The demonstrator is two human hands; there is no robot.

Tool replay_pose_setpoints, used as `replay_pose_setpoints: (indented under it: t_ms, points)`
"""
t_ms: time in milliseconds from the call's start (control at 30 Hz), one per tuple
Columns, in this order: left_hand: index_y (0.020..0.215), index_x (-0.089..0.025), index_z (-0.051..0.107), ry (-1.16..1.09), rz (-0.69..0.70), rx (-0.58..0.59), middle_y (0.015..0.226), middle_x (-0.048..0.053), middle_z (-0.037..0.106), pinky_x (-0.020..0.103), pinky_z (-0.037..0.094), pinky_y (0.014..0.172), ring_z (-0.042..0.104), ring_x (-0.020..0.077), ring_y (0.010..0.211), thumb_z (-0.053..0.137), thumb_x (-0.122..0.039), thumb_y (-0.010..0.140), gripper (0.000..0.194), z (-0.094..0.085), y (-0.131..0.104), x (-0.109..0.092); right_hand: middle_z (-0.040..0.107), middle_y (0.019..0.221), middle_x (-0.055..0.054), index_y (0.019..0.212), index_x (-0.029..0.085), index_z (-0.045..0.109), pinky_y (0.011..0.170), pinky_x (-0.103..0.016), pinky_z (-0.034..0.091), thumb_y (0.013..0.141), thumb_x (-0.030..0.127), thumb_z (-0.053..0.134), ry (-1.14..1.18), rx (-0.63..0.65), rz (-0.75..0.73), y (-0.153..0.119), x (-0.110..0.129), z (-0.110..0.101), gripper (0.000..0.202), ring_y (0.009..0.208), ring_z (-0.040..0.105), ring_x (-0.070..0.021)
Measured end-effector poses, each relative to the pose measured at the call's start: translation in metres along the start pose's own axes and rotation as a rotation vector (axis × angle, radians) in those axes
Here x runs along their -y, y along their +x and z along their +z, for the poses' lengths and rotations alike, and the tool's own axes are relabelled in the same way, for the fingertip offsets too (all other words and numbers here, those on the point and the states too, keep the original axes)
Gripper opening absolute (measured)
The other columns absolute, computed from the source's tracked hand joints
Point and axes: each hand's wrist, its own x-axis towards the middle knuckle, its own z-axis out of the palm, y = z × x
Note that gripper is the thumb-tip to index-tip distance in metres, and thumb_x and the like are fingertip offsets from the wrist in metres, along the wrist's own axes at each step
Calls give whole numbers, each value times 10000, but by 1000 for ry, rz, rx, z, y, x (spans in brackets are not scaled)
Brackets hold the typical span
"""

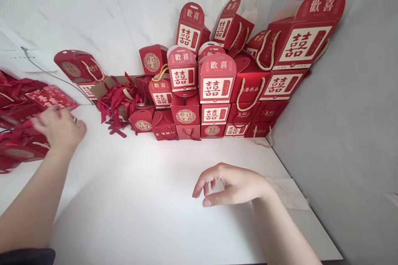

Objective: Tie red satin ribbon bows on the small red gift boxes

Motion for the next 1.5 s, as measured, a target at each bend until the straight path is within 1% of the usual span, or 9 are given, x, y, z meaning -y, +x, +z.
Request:
replay_pose_setpoints:
  t_ms: [133,300,433,600,800,1000,1133,1300,1500]
  points:
    - [1168,-221,625,-111,220,57,1317,66,546,468,351,1119,470,271,1269,545,-447,878,376,13,7,-91,734,980,-54,1037,185,716,807,-294,499,845,367,695,27,-98,8,5,-1,1,266,856,644,-163]
    - [1392,-247,463,-505,552,219,1395,98,484,461,423,1078,465,264,1295,598,-419,873,563,12,3,-192,719,879,-49,885,171,693,784,-291,479,887,396,641,66,-415,4,21,-9,7,231,800,615,-153]
    - [1198,-204,616,-485,661,192,1368,112,509,475,401,1077,467,278,1281,588,-346,893,338,16,5,-236,698,850,-40,849,174,678,775,-298,465,886,411,639,72,-510,15,30,-15,10,244,786,592,-157]
    - [883,-191,681,-562,696,146,1161,76,634,429,450,993,559,244,1112,589,-279,887,127,-4,3,-241,695,869,-50,862,181,678,784,-304,470,891,391,639,69,-618,-46,23,-11,7,216,819,609,-169]
    - [844,-244,661,-731,783,208,994,27,698,415,470,929,624,216,961,680,-254,809,40,-49,-36,-227,688,763,-55,803,191,685,687,-319,496,912,320,613,198,-745,-391,3,-11,-3,184,722,621,-178]
    - [862,-218,651,-755,1049,568,914,33,726,362,445,820,617,194,866,600,-277,877,79,-17,-79,-229,685,842,-66,824,211,669,786,-381,494,937,334,567,-13,-849,-387,8,-11,-4,196,813,615,-206]
    - [950,-208,664,-636,1181,635,963,52,719,385,422,879,583,232,947,605,-446,869,258,-6,-83,-235,632,1177,-96,835,200,678,993,-444,428,944,281,540,-345,-760,-335,21,-11,5,194,1105,561,-240]
    - [957,-201,652,-552,1244,515,908,59,691,394,422,800,559,223,856,617,-452,846,276,3,-89,-234,443,1468,-114,986,199,693,1130,-535,289,950,356,516,-712,-614,-204,36,-18,16,238,1378,336,-305]
    - [798,-237,617,-612,1303,-34,858,50,671,378,409,692,519,207,783,645,-441,804,206,29,-99,-222,304,1560,-103,1125,221,659,1162,-580,187,984,294,409,-805,-502,-103,39,-21,18,296,1448,216,-311]
